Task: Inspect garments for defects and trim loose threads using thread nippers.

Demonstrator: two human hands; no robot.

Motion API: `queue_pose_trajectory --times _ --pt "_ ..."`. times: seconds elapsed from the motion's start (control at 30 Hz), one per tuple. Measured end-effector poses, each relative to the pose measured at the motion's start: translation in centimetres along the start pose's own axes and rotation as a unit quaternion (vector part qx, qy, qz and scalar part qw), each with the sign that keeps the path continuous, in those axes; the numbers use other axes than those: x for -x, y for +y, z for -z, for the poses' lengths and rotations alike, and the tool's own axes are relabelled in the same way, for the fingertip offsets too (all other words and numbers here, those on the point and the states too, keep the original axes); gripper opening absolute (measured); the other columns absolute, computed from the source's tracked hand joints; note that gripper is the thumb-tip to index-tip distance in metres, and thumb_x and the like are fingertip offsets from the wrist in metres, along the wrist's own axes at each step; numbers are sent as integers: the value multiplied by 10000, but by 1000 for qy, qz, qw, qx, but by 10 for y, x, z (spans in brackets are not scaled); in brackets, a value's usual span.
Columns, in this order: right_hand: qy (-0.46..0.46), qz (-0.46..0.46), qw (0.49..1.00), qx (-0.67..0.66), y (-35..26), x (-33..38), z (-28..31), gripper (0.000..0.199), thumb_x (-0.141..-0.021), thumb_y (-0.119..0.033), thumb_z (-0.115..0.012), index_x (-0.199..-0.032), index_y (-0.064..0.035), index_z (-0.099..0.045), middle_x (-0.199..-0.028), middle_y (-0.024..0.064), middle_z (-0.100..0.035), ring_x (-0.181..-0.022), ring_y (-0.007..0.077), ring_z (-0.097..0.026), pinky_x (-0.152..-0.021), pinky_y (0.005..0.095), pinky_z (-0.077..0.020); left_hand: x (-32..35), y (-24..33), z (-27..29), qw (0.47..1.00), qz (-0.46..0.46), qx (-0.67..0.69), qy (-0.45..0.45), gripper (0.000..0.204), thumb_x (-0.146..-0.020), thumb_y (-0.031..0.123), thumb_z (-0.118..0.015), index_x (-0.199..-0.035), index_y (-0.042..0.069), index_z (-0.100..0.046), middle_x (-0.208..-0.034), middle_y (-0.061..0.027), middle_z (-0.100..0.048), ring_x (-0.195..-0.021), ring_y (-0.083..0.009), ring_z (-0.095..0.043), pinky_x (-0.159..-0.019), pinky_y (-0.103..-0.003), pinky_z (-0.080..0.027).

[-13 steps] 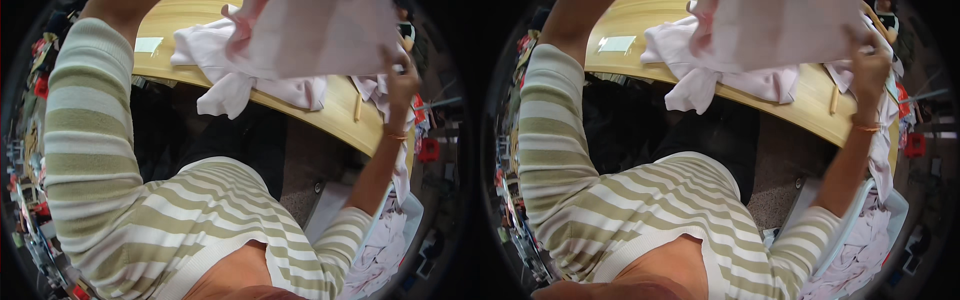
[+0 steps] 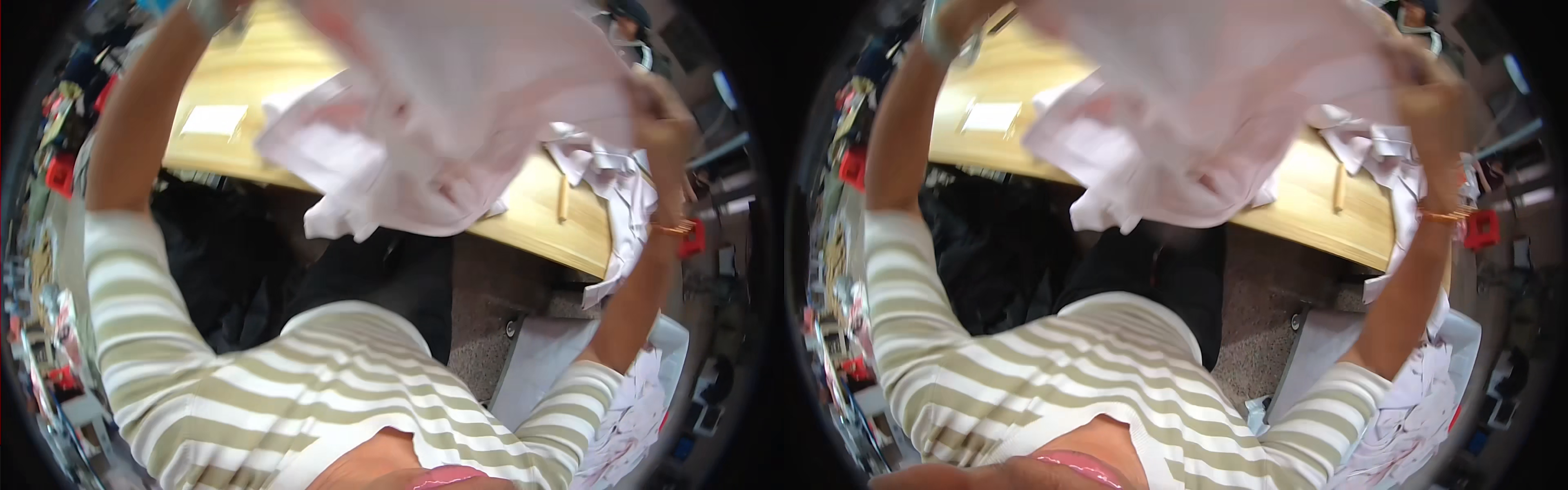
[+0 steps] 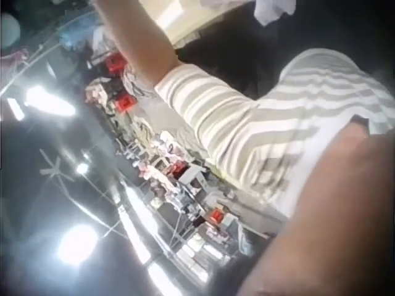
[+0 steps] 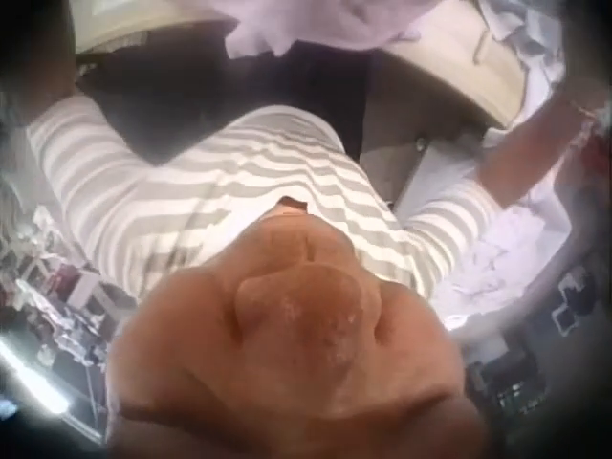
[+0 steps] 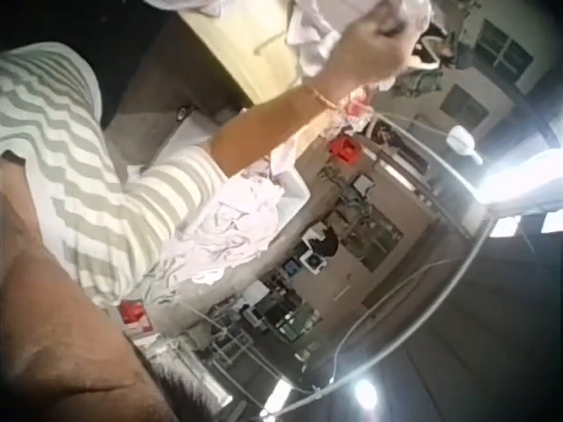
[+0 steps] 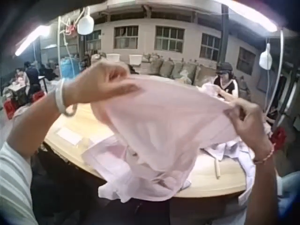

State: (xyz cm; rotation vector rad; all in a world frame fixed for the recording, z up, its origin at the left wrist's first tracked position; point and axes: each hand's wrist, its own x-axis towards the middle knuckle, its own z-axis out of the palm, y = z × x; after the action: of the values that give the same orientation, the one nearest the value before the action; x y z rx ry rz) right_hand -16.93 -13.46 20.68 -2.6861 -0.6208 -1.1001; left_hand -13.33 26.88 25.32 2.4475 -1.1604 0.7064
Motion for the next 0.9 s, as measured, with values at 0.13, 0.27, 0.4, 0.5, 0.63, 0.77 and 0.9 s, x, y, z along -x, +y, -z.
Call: queue_pose_trajectory --times 0.13,0.27,0.4,0.5,0.63,0.77,0.9 --pt "-208 -152 951 -172 -42 70 -113 194 -810 -270 -678 -892 -96 -656 -775 53 -653 -682 193 -619 -667 299 -487 137 -62 -90 933 252 206 -157 386 -875 353 -624 -667 43 -526 -577 39 -364 -562 -64 -332 -492 -262 -288" --pt "-190 -136 935 -267 -59 129 -200 162 -835 -112 -625 -981 -42 -625 -834 69 -610 -701 139 -559 -666 270 -463 223 -79 -154 891 351 226 -178 263 -910 222 -596 -766 5 -564 -657 43 -480 -619 -57 -398 -557 -240 -361" --pt "-224 -298 803 -466 -53 137 -210 162 -847 -60 -595 -1003 -20 -612 -845 -8 -605 -736 65 -528 -674 227 -454 216 -65 -158 924 338 172 -56 240 -871 187 -629 -775 -27 -579 -610 -75 -558 -569 -135 -480 -560 -285 -410" --pt "-208 -278 792 -503 -41 140 -223 157 -873 -88 -619 -1003 -1 -633 -840 -21 -604 -751 44 -516 -680 198 -448 186 -55 -151 943 301 126 -67 178 -841 167 -656 -881 4 -597 -796 -118 -608 -718 -192 -552 -696 -299 -450" --pt "-180 -269 785 -528 -53 121 -202 161 -888 -132 -636 -971 6 -648 -776 -46 -573 -699 22 -469 -623 182 -400 115 -3 -167 958 196 208 -19 296 -820 182 -678 -1062 36 -590 -1066 -99 -597 -982 -243 -565 -862 -335 -446" --pt "-177 -231 791 -539 -65 110 -170 157 -895 -140 -629 -947 8 -638 -721 -58 -541 -648 15 -422 -572 189 -351 54 30 -207 967 76 242 12 383 -818 213 -689 -1111 -3 -571 -1044 -102 -606 -995 -206 -574 -870 -302 -451" --pt "-199 -247 792 -522 -70 113 -148 212 -899 -154 -613 -1024 17 -599 -770 -12 -565 -654 45 -441 -595 198 -381 34 28 -226 814 186 506 -215 366 -837 237 -691 -1073 -23 -590 -919 -59 -628 -835 -104 -589 -755 -229 -472"
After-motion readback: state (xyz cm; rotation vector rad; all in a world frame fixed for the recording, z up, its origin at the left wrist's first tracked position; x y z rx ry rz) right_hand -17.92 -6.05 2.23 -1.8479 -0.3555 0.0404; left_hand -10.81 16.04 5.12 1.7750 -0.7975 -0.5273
